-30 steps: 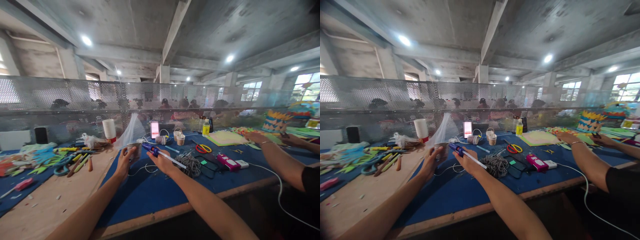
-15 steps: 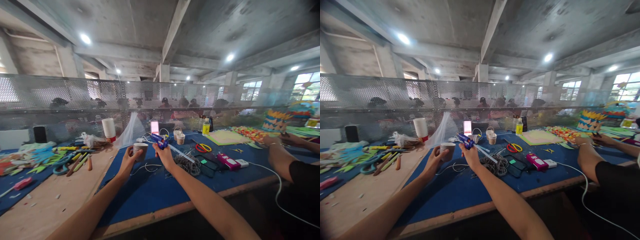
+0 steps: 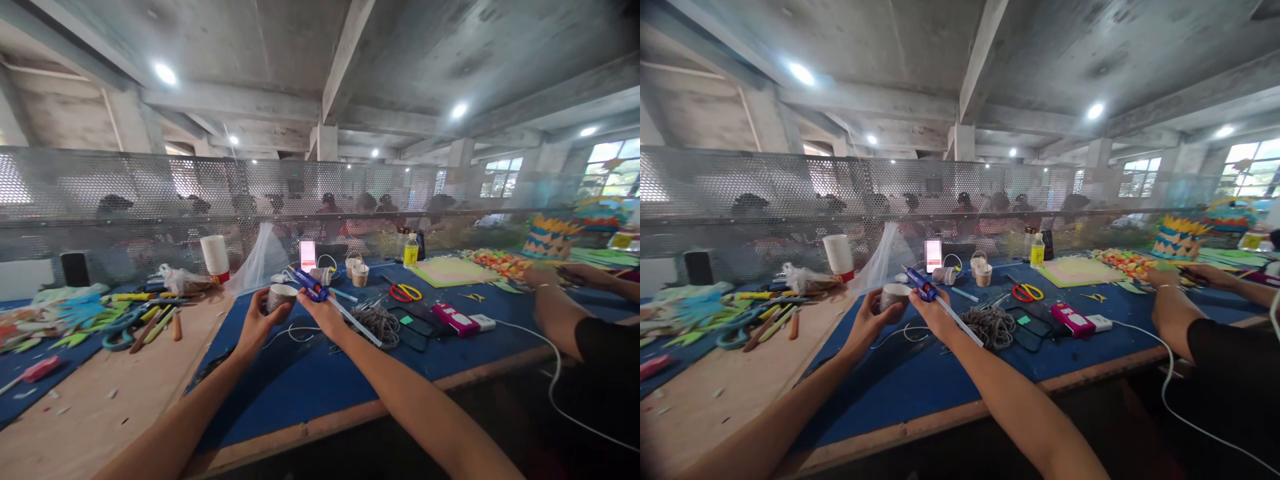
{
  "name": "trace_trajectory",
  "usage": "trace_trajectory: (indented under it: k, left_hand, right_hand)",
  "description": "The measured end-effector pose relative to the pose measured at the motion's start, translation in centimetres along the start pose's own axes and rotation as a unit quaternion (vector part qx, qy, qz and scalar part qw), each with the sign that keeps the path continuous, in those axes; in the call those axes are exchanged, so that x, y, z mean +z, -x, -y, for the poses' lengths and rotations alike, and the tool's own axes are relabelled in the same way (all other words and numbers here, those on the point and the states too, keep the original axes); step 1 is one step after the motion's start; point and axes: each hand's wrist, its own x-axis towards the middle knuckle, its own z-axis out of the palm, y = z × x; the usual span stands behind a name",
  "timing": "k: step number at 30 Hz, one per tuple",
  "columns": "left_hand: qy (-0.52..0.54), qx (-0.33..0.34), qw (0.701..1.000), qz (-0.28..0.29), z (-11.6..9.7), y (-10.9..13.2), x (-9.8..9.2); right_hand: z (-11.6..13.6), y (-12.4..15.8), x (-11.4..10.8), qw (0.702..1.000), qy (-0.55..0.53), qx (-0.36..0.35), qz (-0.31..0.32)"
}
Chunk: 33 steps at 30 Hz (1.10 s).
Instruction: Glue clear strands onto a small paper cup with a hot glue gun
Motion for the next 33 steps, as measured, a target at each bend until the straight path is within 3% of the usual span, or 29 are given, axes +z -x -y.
trace_trajectory:
  k: [4,8,18,33]
  left_hand:
    - [0.008,-0.008,1.000,-0.003,0.0,-0.1,0.0]
    - [-0.002,-0.014,1.000,0.001,-0.2,0.0,0.2]
    - [0.003,-0.013,1.000,0.006,0.1,-0.1,0.2]
    - [0.020,-0.028,0.999,0.012,-0.1,0.1,0.3]
  right_hand:
    - [0.3,0.3,0.3,0.992,-0.112,0.056,0.015]
    - [0.3,0.5,0.2,0.985,-0.163,0.044,0.021]
    - [-0.7,0.6,-0.2,0.988,-0.147,0.019,0.053]
    - [-0.5,0.6,-0.4,0.996,-0.071,-0.026,0.037]
